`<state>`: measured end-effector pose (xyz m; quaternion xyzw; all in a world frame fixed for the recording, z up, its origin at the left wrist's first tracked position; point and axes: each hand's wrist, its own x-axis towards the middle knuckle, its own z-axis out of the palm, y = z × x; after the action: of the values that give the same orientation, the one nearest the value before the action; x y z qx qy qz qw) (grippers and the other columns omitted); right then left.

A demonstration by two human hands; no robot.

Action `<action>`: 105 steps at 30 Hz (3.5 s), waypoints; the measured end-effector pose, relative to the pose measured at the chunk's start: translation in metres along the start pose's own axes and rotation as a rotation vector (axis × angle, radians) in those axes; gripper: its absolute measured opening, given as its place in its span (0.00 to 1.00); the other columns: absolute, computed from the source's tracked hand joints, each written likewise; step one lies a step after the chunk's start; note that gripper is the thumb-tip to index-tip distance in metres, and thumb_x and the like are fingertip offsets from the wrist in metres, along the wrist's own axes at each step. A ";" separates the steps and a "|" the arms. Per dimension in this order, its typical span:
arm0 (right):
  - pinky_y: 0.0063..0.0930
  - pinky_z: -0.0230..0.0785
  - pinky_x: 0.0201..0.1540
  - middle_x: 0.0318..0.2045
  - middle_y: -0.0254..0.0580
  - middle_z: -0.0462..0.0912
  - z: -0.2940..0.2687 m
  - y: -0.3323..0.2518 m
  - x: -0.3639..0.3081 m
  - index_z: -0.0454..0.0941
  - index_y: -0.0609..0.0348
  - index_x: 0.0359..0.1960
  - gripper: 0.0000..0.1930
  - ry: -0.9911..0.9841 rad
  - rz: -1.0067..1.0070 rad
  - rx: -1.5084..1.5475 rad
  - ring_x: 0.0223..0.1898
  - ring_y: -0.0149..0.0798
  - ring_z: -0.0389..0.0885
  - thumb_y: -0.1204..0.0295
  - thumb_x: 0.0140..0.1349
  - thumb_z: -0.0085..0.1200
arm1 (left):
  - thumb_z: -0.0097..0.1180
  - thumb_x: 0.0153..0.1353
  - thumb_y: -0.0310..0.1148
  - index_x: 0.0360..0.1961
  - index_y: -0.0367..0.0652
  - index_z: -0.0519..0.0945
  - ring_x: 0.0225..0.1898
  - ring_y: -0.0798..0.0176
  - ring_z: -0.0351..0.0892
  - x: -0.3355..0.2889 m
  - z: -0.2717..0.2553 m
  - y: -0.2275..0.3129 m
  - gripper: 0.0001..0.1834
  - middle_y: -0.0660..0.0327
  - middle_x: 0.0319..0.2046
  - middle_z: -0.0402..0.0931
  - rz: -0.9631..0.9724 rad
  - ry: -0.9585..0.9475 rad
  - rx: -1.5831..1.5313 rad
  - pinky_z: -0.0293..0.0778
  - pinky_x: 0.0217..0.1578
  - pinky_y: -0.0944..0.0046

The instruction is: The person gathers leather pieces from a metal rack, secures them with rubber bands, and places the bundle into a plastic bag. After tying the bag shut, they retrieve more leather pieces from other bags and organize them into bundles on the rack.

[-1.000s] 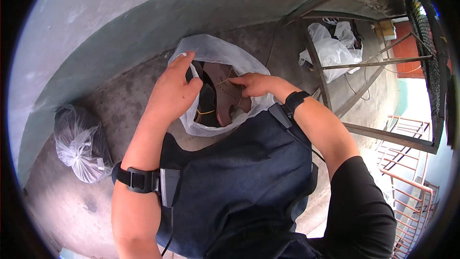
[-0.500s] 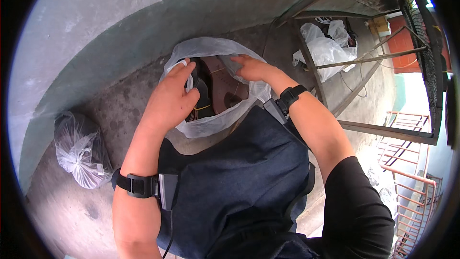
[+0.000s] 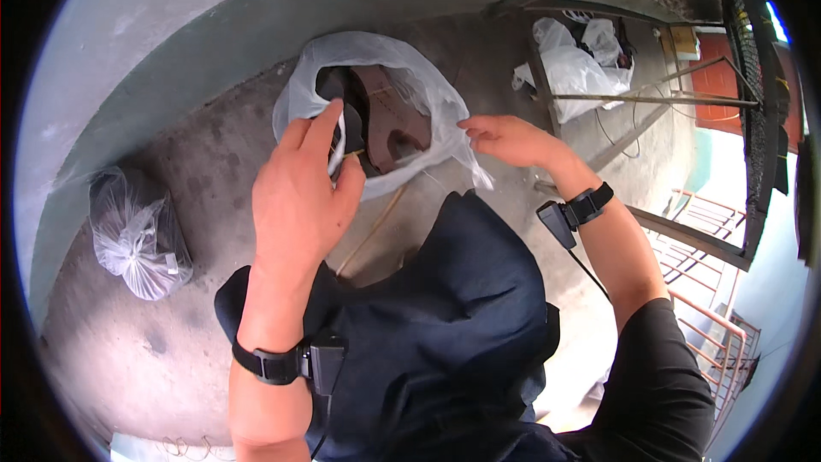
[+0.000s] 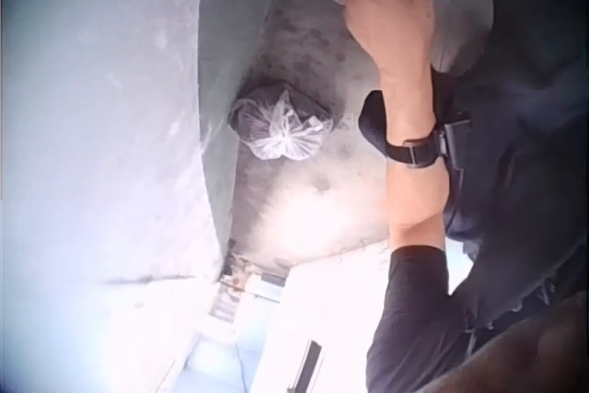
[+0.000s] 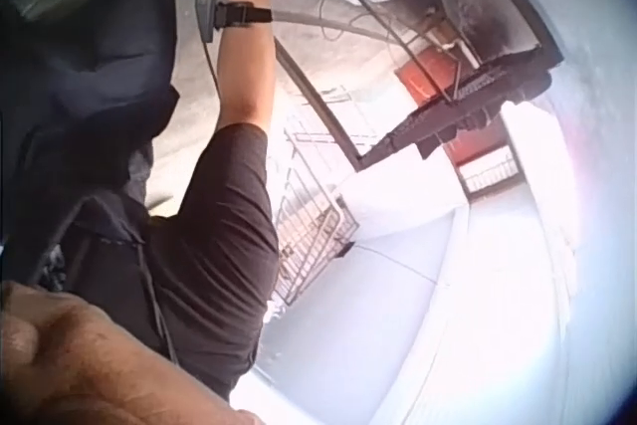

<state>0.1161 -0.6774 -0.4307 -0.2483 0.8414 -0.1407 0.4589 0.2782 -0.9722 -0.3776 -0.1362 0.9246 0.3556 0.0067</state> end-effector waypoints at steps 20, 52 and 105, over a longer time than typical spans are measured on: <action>0.34 0.78 0.45 0.39 0.47 0.88 0.259 0.004 -0.672 0.83 0.53 0.50 0.18 -0.398 0.931 0.735 0.39 0.37 0.88 0.60 0.63 0.53 | 0.52 0.56 0.32 0.56 0.38 0.78 0.30 0.57 0.87 -0.347 -0.182 -0.031 0.25 0.48 0.33 0.85 -0.940 -0.649 -0.078 0.80 0.37 0.61; 0.28 0.74 0.46 0.44 0.43 0.85 0.232 0.141 -0.751 0.78 0.58 0.57 0.18 0.602 0.905 1.477 0.42 0.36 0.84 0.67 0.69 0.51 | 0.64 0.61 0.42 0.70 0.43 0.62 0.48 0.58 0.76 0.027 0.044 0.640 0.39 0.51 0.53 0.72 0.253 -0.225 -0.350 0.75 0.50 0.59; 0.20 0.74 0.33 0.38 0.31 0.79 -0.505 0.411 -0.555 0.75 0.57 0.52 0.20 -0.234 -0.176 1.226 0.33 0.23 0.74 0.61 0.62 0.57 | 0.68 0.58 0.39 0.70 0.39 0.59 0.59 0.63 0.72 0.076 0.214 0.907 0.43 0.57 0.59 0.72 -0.453 -0.382 -1.145 0.68 0.61 0.60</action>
<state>-0.1749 -0.0254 0.0411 -0.0221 0.5285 -0.6064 0.5936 -0.0460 -0.2060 0.0491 -0.2442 0.5193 0.8007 0.1722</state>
